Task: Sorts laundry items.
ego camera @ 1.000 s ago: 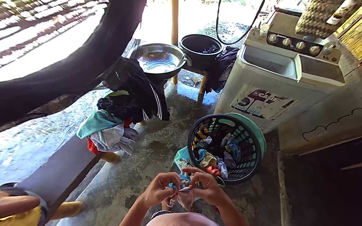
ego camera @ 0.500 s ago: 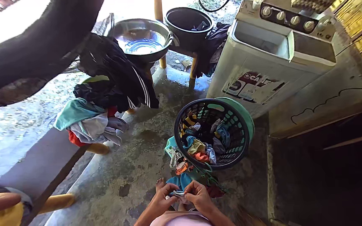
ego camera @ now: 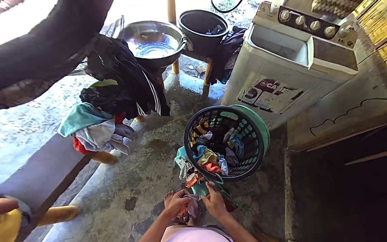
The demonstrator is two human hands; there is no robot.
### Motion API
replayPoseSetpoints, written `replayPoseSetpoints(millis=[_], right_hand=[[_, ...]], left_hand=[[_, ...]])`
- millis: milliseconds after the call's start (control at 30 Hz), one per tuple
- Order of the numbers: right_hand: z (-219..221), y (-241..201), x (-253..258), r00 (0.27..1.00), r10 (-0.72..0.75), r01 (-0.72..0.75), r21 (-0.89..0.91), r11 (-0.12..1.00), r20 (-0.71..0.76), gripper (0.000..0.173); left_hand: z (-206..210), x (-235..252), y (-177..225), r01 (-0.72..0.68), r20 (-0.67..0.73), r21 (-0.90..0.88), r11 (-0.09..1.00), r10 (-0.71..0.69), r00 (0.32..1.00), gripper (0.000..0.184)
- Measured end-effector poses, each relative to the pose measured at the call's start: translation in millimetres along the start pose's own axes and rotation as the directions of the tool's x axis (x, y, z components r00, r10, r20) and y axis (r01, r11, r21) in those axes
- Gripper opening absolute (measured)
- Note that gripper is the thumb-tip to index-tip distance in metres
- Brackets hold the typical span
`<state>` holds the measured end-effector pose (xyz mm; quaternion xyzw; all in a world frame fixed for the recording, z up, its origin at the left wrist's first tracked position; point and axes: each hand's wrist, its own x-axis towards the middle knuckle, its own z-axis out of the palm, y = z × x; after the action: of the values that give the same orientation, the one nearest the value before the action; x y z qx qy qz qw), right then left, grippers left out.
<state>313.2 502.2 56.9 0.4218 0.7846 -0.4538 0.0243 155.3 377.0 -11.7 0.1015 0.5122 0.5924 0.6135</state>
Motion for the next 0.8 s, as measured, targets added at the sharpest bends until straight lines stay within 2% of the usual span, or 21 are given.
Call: replayPoseSetpoints(millis=[67, 167, 267, 500, 567, 700, 800], right_hand=[[12, -4, 24, 0.994, 0.111, -0.109, -0.066, 0.992, 0.02, 0.071], [20, -10, 45, 0.966, 0.25, -0.254, -0.056, 0.966, -0.068, 0.059], [21, -14, 61, 0.915, 0.398, -0.398, 0.011, 0.917, -0.07, 0.053], [27, -6, 70, 0.89, 0.45, -0.426, 0.217, 0.878, -0.075, 0.046], [28, -7, 69, 0.885, 0.459, -0.431, 0.238, 0.871, -0.077, 0.046], [26, -7, 69, 0.883, 0.469, -0.455, 0.231, 0.86, -0.008, 0.057], [27, -4, 69, 0.884, 0.465, -0.456, 0.278, 0.846, 0.035, 0.052]], left_hand=[[-4, 4, -1, 0.022, -0.024, 0.027, 0.999, -0.022, 0.999, 0.01], [-7, 7, -3, 0.055, -0.032, 0.071, 0.996, -0.053, 0.998, 0.01], [-7, 9, -2, 0.076, -0.02, 0.098, 0.992, -0.074, 0.997, 0.009], [-6, 19, -3, 0.15, -0.038, 0.178, 0.972, -0.146, 0.989, 0.008], [-5, 21, -3, 0.165, -0.046, 0.173, 0.971, -0.16, 0.986, 0.007], [-3, 25, -3, 0.2, -0.05, 0.181, 0.963, -0.194, 0.98, 0.007], [-4, 27, -6, 0.223, -0.058, 0.188, 0.957, -0.216, 0.975, 0.006]])
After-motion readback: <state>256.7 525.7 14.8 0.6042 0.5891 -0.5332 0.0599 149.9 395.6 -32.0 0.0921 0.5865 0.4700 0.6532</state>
